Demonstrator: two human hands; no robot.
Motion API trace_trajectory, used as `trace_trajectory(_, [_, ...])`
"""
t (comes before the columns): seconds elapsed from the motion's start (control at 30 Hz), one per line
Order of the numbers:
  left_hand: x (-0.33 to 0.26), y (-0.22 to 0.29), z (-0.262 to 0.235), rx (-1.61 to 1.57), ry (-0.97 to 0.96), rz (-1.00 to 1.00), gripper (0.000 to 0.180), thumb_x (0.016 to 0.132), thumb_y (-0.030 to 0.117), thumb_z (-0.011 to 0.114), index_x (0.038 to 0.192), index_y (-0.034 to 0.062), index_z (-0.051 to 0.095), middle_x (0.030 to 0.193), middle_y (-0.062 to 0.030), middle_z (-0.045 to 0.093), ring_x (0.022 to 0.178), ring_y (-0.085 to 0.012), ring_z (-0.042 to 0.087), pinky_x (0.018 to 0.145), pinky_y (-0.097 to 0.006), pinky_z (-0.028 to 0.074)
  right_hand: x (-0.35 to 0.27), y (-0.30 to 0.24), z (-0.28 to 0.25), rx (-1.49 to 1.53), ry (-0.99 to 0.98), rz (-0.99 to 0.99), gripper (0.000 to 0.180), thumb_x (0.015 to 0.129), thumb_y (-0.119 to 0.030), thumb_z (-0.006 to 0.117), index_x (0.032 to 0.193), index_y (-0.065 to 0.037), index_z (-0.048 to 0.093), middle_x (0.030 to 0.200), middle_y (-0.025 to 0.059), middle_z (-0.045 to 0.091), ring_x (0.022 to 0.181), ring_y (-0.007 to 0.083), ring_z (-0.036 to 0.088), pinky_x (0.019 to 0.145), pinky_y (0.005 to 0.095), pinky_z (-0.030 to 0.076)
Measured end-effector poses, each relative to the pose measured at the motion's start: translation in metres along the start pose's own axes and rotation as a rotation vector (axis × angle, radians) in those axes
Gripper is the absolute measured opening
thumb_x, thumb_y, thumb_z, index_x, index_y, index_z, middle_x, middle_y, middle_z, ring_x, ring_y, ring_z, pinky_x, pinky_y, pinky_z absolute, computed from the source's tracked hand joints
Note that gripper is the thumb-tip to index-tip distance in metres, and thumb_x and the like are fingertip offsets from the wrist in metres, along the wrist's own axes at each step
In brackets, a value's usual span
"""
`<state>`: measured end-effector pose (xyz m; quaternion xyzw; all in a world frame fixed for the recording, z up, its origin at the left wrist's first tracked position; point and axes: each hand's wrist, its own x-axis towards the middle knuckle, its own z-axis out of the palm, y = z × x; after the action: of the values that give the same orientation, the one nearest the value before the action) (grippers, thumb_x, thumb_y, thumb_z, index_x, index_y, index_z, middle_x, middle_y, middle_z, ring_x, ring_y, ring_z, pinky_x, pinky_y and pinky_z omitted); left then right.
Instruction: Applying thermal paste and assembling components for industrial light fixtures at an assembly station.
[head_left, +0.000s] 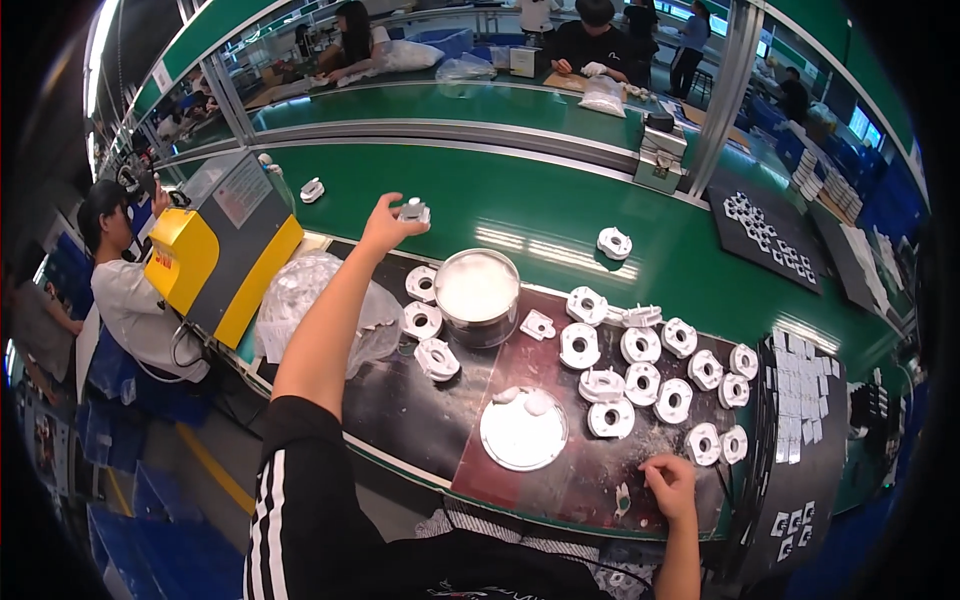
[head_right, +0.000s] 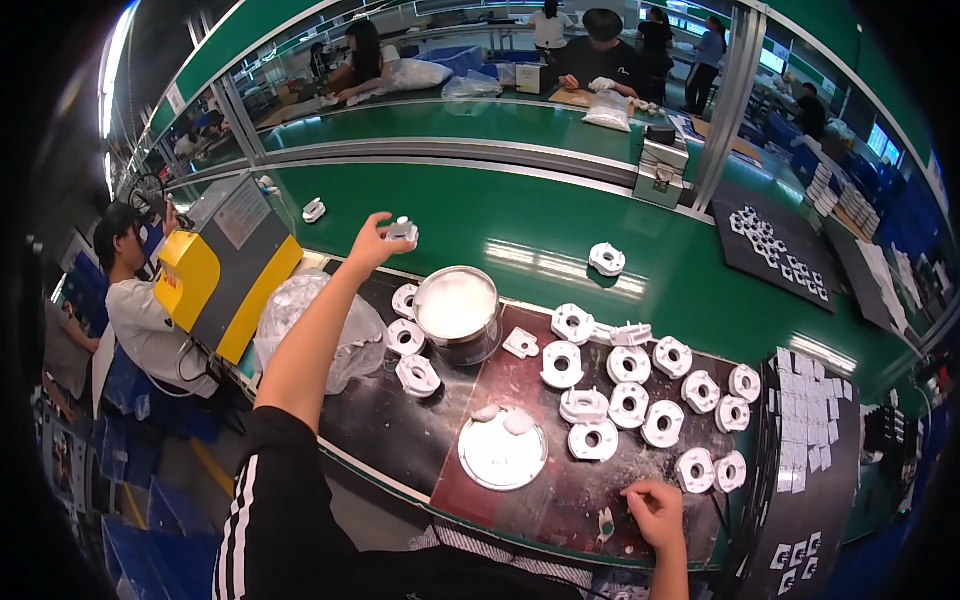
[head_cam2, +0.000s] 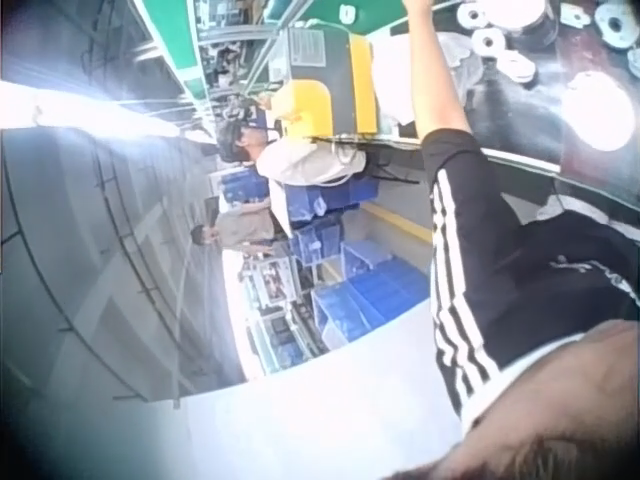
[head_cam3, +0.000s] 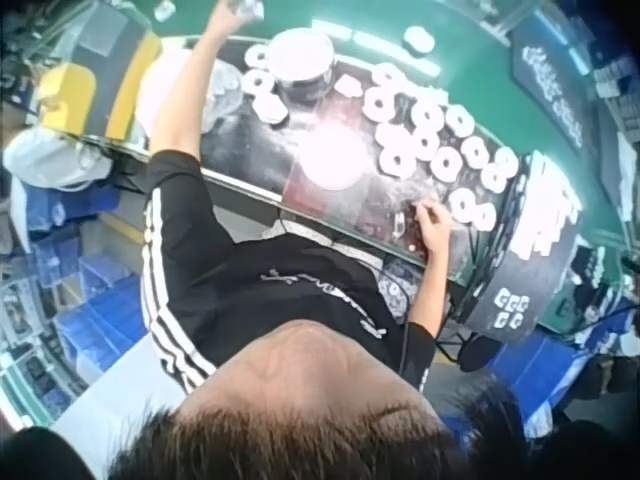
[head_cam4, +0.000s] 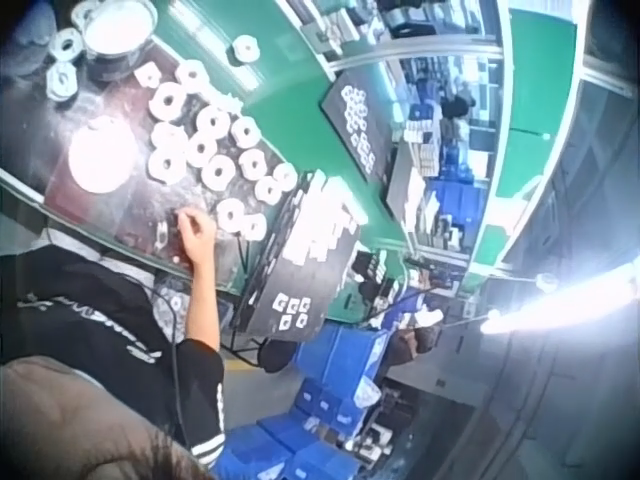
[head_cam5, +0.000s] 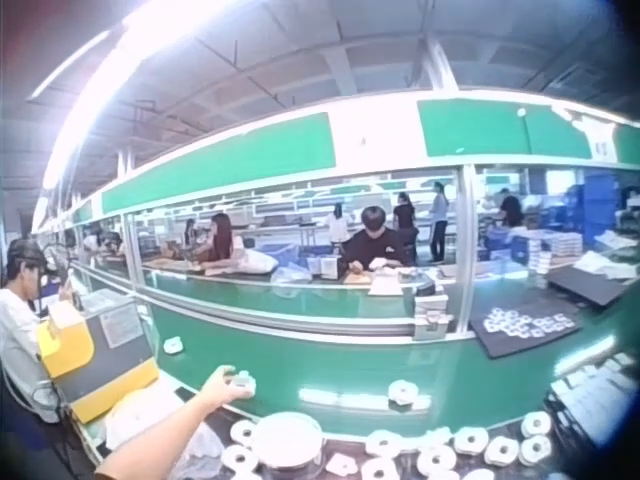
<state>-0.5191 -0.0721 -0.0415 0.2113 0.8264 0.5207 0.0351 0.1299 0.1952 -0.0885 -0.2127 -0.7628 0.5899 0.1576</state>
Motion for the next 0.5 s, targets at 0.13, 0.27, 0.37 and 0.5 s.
trace_trajectory(0.13, [0.030,-0.049,0.006,0.130,-0.036,-0.059,0.113,0.060,0.032,0.100,0.151,0.0011,0.040,0.134,-0.0233,0.067,0.118,-0.0297,0.069,0.102,-0.038,0.053,0.000,-0.004,0.001,0.028,0.008,-0.016,0.009,0.093,-0.005,0.070,0.092,0.003,0.074,0.076,0.0047,0.067,0.065,0.0085,0.060,0.059,0.0232,0.045])
trace_trajectory(0.27, [0.044,-0.065,-0.001,0.287,-0.143,-0.012,0.119,0.062,0.040,0.099,0.154,-0.0011,0.036,0.141,-0.0274,0.062,0.126,-0.0351,0.065,0.107,-0.041,0.051,0.000,-0.005,0.003,0.000,-0.005,-0.005,0.009,0.093,-0.005,0.070,0.091,0.003,0.074,0.076,0.0055,0.067,0.063,0.0087,0.060,0.058,0.0226,0.044])
trace_trajectory(0.37, [0.035,-0.055,-0.017,0.538,-0.124,0.076,0.111,0.071,0.043,0.094,0.156,0.0005,0.036,0.145,-0.0292,0.057,0.131,-0.0413,0.059,0.110,-0.044,0.048,0.003,-0.008,0.007,-0.029,0.024,-0.044,0.010,0.093,-0.005,0.070,0.090,0.004,0.072,0.077,0.0075,0.066,0.062,0.0096,0.059,0.057,0.0229,0.043])
trace_trajectory(0.5, [-0.049,0.056,-0.042,0.301,-0.067,0.249,0.046,0.091,0.027,0.079,0.125,0.0032,0.060,0.107,-0.0121,0.071,0.089,-0.0219,0.069,0.082,-0.034,0.057,-0.002,-0.002,0.002,-0.065,0.047,-0.034,0.011,0.093,-0.006,0.071,0.089,0.004,0.071,0.076,0.0074,0.065,0.061,0.0101,0.059,0.057,0.0234,0.043])
